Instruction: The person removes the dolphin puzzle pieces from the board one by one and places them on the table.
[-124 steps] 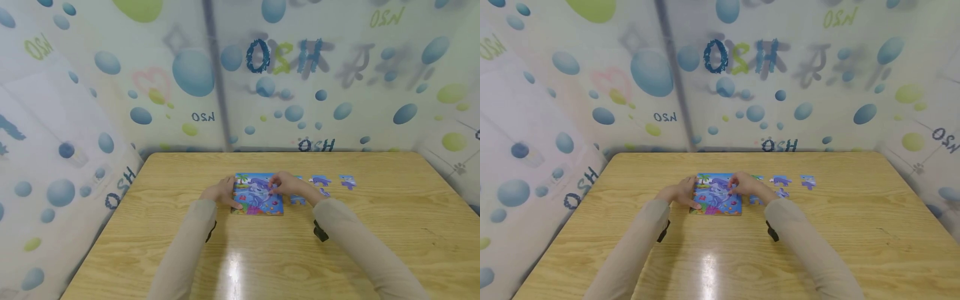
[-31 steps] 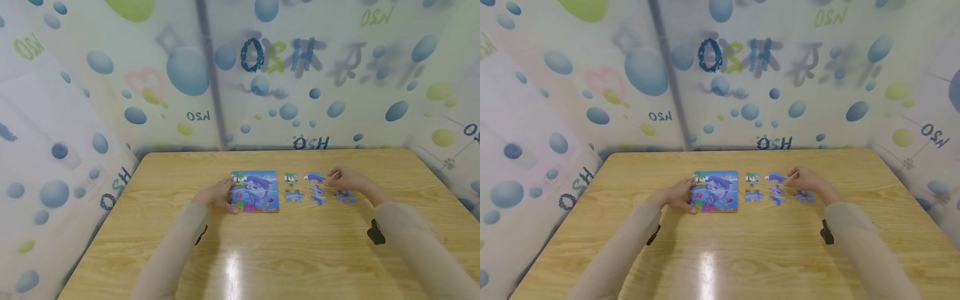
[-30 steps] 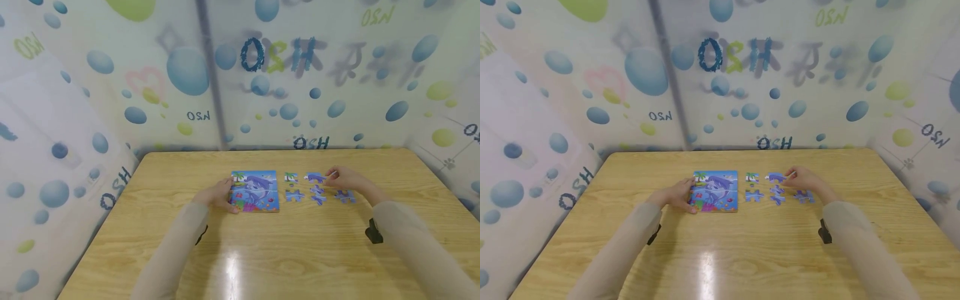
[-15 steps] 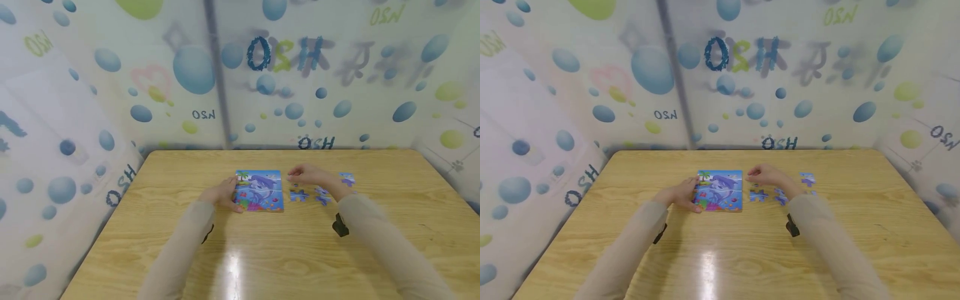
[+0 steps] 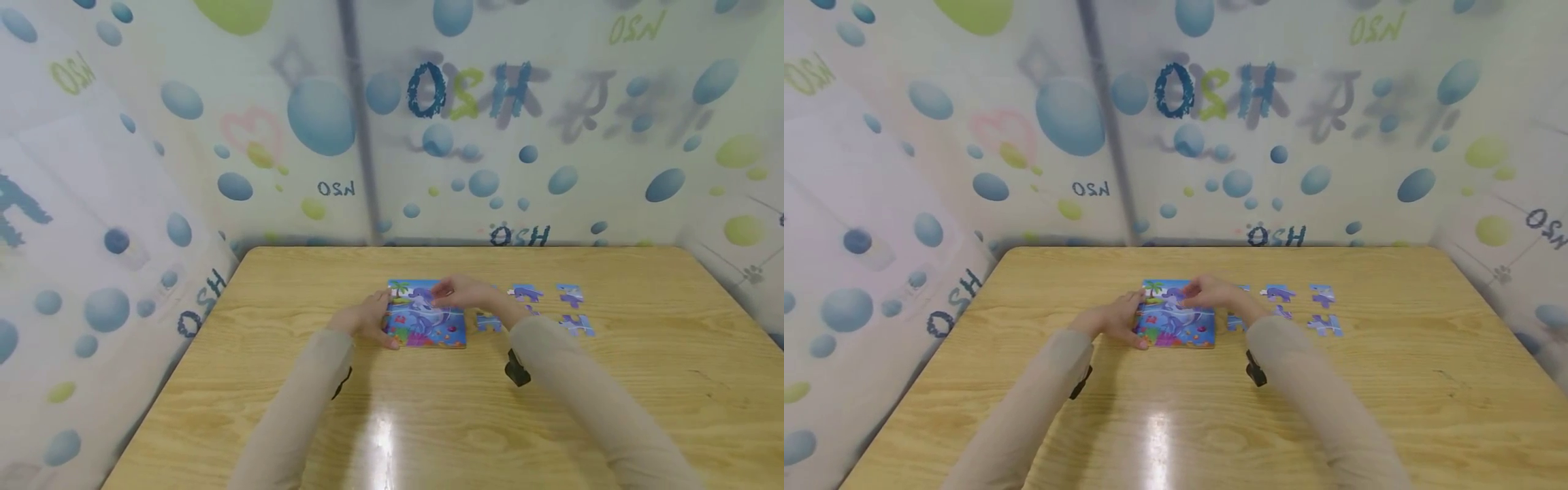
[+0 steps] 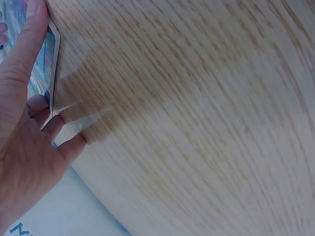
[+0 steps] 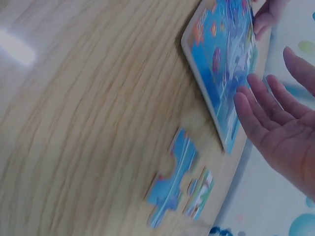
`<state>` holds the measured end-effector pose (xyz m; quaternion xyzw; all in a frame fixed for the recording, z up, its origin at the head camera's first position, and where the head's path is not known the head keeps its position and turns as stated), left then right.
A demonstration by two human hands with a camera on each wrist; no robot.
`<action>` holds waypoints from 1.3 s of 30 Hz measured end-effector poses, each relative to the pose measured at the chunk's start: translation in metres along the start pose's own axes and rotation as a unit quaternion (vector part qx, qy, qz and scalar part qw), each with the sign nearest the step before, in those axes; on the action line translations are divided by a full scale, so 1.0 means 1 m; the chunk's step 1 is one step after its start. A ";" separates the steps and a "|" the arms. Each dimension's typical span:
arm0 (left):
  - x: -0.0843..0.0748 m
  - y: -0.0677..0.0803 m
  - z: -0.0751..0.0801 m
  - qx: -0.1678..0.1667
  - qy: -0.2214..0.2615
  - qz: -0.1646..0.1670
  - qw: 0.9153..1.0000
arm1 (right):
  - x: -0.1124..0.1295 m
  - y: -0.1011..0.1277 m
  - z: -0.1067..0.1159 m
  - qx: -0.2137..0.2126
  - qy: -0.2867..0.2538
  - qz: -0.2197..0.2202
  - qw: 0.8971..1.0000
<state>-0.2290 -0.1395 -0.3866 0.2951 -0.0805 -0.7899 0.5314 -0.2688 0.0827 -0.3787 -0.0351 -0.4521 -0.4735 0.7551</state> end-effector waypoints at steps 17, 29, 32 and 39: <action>-0.004 -0.002 0.001 0.014 -0.004 0.001 1.000 | 0.037 -0.027 -0.048 -0.021 0.136 0.032 0.990; -0.002 -0.001 0.002 0.014 -0.008 -0.003 1.000 | 0.044 -0.027 -0.054 -0.047 0.082 0.026 0.995; 0.000 -0.002 0.002 0.015 -0.011 -0.005 1.000 | 0.045 -0.028 -0.053 -0.045 0.049 0.030 0.997; 0.001 -0.003 0.002 0.013 -0.017 -0.007 1.000 | 0.043 -0.022 -0.043 -0.011 -0.044 0.025 0.999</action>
Point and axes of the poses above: each hand's wrist, its own y-axis away from the middle knuckle, its own z-axis out of the back of the hand, x = y × z, the point moved 1 cm from there along -y, towards the middle knuckle, and after that the axes turned 3 degrees about -z, right-handed, at the moved point
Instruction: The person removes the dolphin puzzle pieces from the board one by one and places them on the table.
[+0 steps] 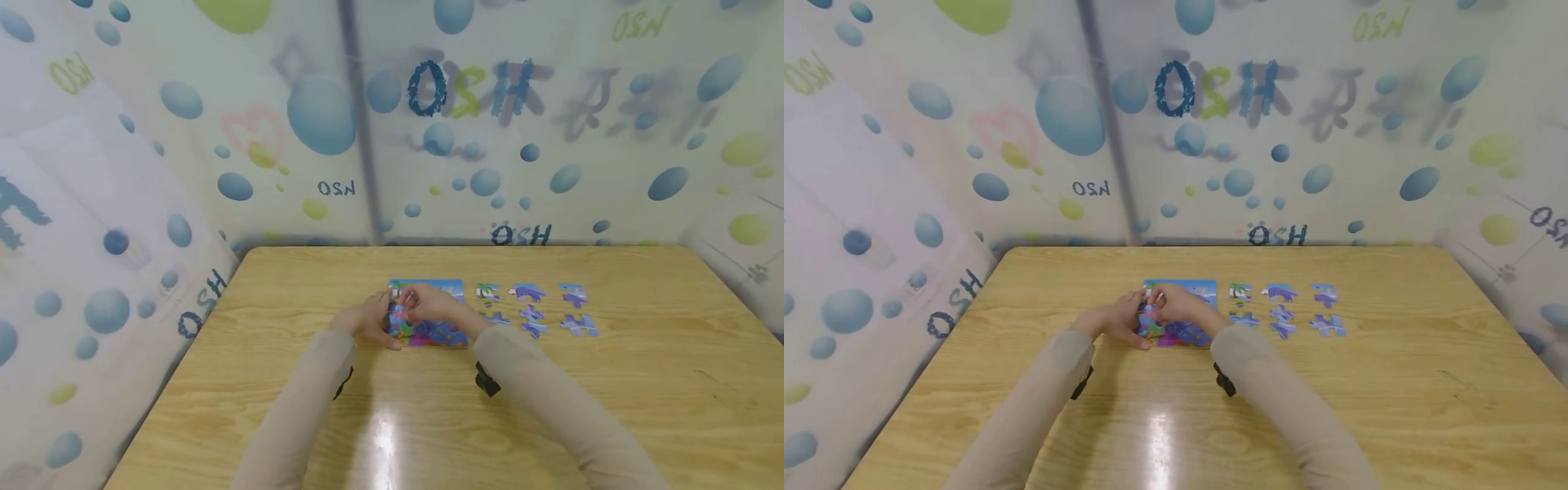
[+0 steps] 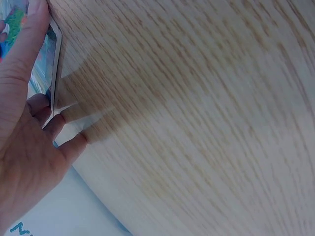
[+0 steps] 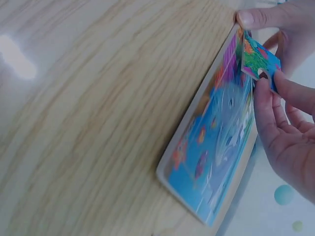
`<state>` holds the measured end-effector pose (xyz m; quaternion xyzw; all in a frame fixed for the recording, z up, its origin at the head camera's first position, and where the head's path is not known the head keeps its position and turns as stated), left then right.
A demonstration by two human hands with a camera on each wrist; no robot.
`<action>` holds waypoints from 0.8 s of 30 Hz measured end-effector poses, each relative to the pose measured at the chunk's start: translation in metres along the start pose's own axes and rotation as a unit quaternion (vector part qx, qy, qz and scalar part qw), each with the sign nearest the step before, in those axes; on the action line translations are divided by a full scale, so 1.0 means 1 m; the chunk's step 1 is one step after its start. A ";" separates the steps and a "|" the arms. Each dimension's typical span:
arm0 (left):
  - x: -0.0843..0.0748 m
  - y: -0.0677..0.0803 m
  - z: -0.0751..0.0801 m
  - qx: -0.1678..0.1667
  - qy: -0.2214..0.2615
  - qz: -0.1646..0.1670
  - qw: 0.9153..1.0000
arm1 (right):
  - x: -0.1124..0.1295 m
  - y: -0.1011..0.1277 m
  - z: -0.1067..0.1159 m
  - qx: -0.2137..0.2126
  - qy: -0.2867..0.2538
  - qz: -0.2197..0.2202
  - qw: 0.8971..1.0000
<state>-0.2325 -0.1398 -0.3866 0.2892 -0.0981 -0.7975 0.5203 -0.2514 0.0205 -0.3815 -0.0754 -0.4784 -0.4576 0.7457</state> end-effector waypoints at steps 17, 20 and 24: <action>-0.003 0.002 -0.001 -0.008 0.025 0.005 1.000 | -0.034 0.038 0.036 0.042 -0.041 -0.028 0.998; -0.002 0.001 -0.001 -0.006 0.025 0.001 1.000 | -0.040 0.049 0.043 0.047 -0.020 -0.023 0.998; -0.001 0.001 0.000 -0.003 0.025 0.001 1.000 | -0.050 0.061 0.050 0.058 -0.004 -0.011 0.998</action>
Point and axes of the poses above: each hand's wrist, its own y-axis away from the middle knuckle, its own z-axis out of the back of the hand, x = y × z, the point moved 1 cm from there along -y, towards the middle knuckle, and after that the axes turned 3 degrees about -z, right-handed, at the moved point
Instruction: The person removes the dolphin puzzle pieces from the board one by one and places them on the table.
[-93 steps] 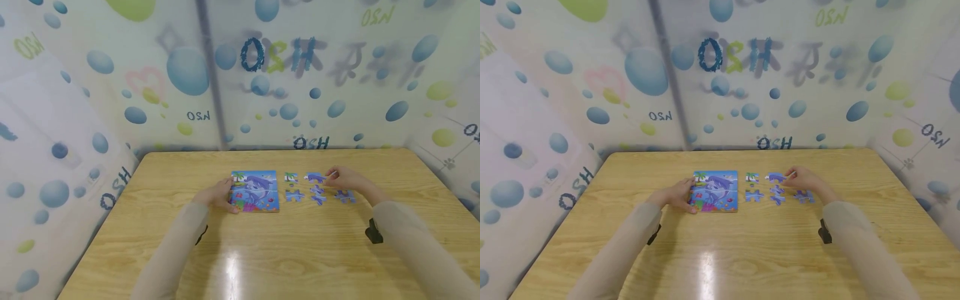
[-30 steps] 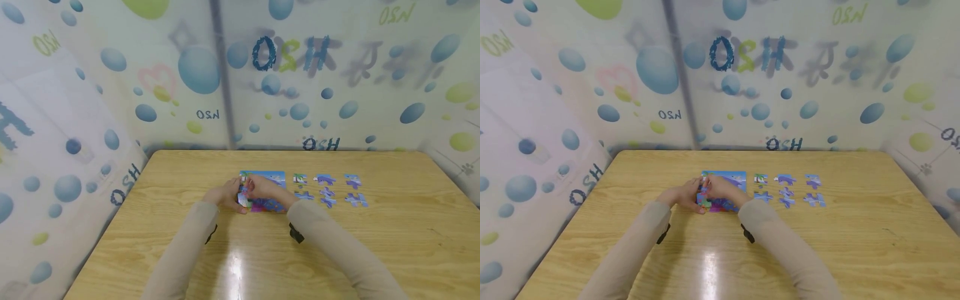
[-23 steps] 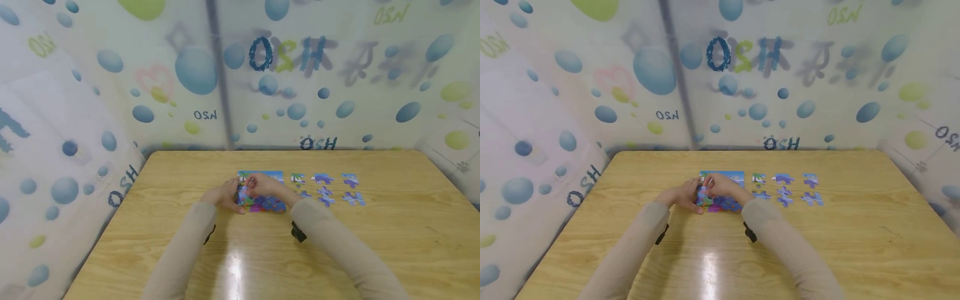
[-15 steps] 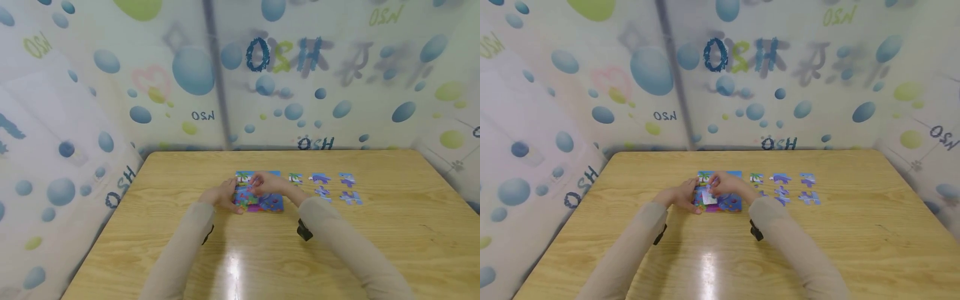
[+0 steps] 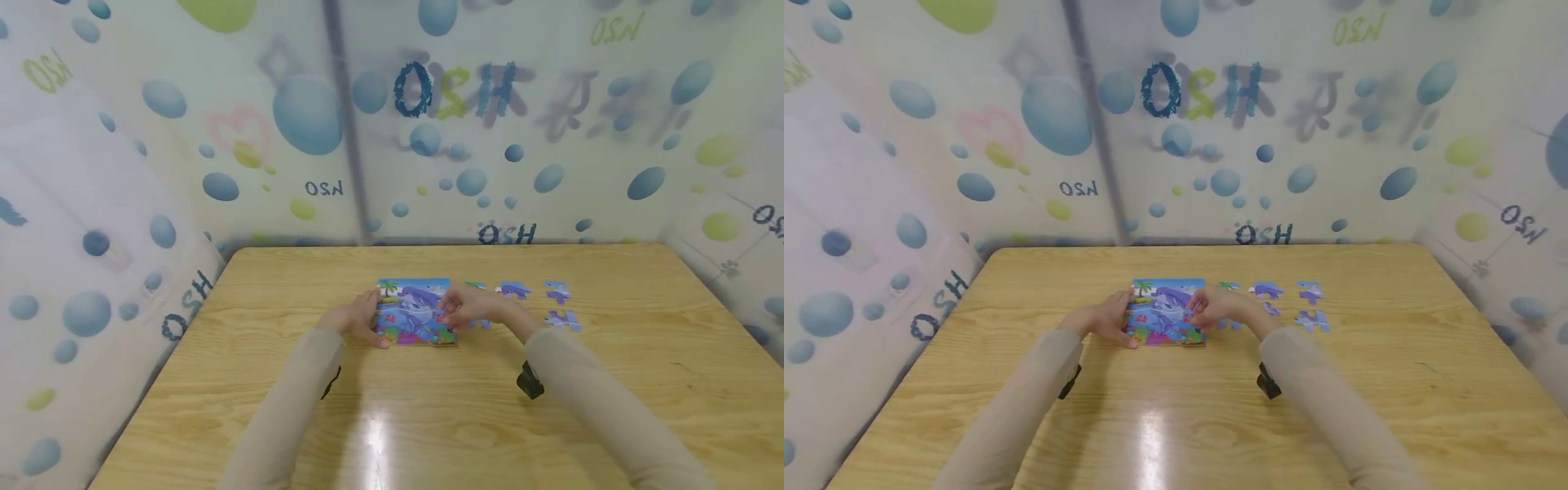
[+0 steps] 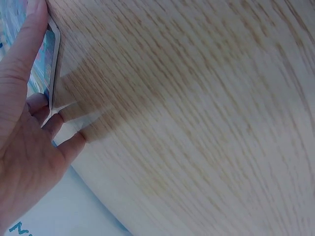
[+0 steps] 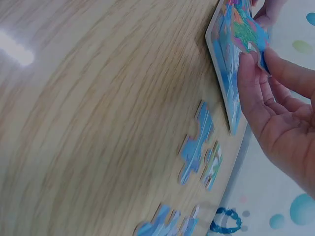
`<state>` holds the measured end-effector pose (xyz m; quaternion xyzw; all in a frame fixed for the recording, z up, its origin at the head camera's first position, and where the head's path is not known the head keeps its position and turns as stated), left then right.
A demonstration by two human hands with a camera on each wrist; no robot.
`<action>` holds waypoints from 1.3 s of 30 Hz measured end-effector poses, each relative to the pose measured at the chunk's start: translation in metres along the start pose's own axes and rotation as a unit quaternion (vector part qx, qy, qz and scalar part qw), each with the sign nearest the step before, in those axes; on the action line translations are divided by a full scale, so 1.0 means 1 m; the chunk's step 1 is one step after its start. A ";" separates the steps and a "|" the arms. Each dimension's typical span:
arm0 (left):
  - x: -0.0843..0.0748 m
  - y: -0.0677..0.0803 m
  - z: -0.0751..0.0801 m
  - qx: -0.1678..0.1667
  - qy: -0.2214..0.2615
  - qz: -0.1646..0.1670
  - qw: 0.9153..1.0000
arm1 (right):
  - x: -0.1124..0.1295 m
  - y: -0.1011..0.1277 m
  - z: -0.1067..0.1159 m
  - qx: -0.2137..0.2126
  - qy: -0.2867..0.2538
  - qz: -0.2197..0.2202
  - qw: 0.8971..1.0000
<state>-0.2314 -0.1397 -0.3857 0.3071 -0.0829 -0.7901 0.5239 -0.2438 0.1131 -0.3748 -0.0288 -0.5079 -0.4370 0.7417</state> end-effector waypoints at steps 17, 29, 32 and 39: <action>-0.002 0.003 0.001 0.002 0.005 0.003 1.000 | -0.037 0.036 0.007 0.041 -0.010 -0.083 0.996; 0.001 -0.002 -0.001 0.009 -0.001 0.009 1.000 | -0.031 0.033 0.003 0.002 0.048 -0.157 0.986; 0.002 -0.003 0.000 0.009 -0.004 0.006 1.000 | -0.029 0.033 0.003 -0.009 0.045 -0.164 0.985; 0.003 -0.003 0.000 0.009 -0.001 -0.001 1.000 | -0.020 0.028 0.008 -0.032 0.035 -0.119 0.992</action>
Point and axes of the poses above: each hand's wrist, its own y-axis away from the middle knuckle, its own z-axis out of the back of the hand, x = y × z, the point moved 1 cm from there along -y, towards the middle knuckle, and after that the axes turned 3 degrees about -z, right-handed, at the moved point
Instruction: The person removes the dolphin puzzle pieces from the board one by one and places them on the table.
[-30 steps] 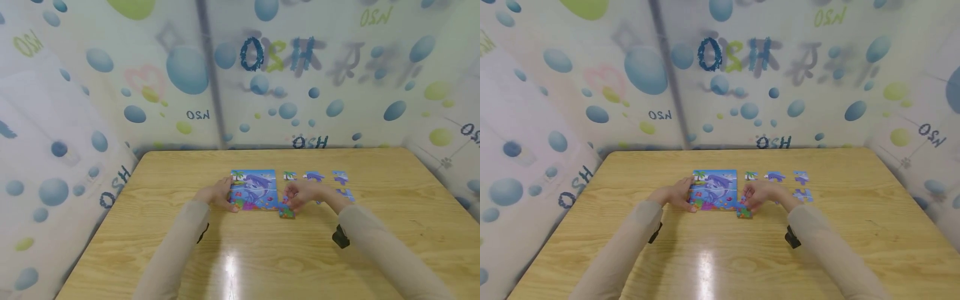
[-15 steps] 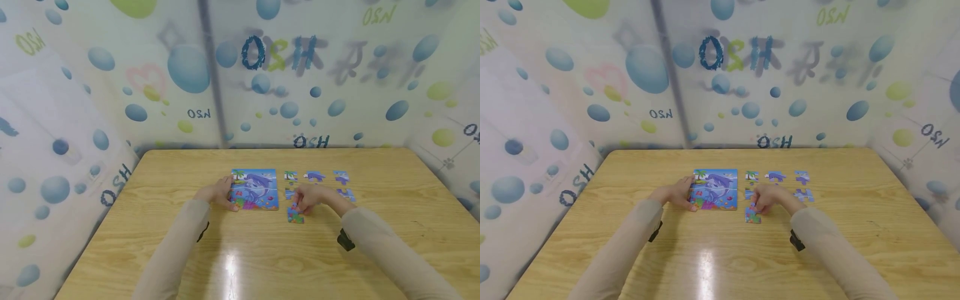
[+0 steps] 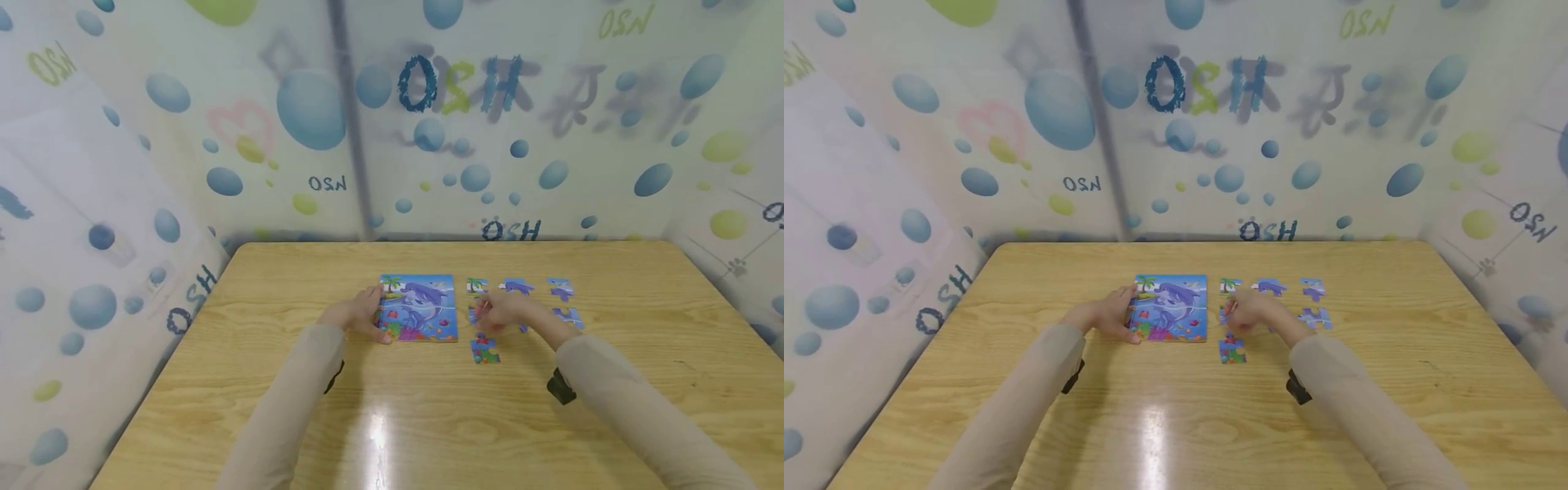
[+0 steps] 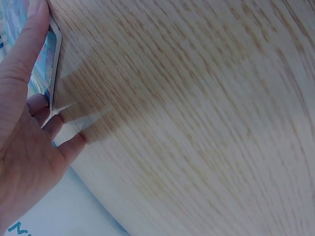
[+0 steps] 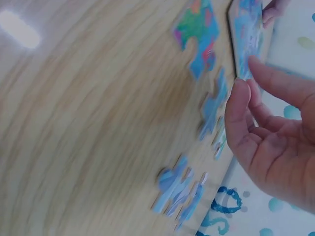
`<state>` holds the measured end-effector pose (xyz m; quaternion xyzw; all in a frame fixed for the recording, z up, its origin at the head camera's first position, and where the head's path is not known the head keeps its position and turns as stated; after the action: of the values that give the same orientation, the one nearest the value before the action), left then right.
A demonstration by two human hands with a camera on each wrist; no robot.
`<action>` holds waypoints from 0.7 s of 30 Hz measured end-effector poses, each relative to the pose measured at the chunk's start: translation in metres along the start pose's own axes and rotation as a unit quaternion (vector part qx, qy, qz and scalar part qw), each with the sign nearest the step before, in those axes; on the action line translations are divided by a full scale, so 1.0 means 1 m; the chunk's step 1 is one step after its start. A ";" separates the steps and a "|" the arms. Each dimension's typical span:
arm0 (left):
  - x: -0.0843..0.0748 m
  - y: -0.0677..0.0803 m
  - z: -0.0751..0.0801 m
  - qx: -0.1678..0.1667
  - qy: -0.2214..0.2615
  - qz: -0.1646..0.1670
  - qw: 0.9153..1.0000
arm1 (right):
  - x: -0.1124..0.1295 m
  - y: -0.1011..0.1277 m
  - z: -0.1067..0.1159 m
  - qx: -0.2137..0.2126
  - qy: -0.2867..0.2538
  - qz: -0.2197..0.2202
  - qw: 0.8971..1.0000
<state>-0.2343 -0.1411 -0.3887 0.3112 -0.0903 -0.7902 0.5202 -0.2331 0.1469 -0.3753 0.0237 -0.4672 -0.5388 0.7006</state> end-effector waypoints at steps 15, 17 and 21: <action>-0.003 0.002 0.002 -0.003 -0.011 0.006 1.000 | 0.038 -0.033 -0.016 -0.046 0.008 0.069 0.997; -0.004 0.002 0.002 -0.006 -0.011 0.003 1.000 | 0.045 -0.037 -0.021 -0.057 0.041 0.087 0.994; -0.004 0.002 0.002 -0.008 -0.010 0.012 1.000 | 0.058 -0.045 -0.037 -0.064 0.089 0.096 0.989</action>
<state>-0.2327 -0.1385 -0.3850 0.2981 -0.0931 -0.7878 0.5309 -0.2419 0.0663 -0.3837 -0.0185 -0.3675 -0.4935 0.7881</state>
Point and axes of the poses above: each hand's wrist, its own y-axis away from the middle knuckle, its own z-axis out of the back of the hand, x = y × z, the point moved 1 cm from there along -y, towards the middle knuckle, and after that the axes turned 3 degrees about -z, right-handed, at the moved point
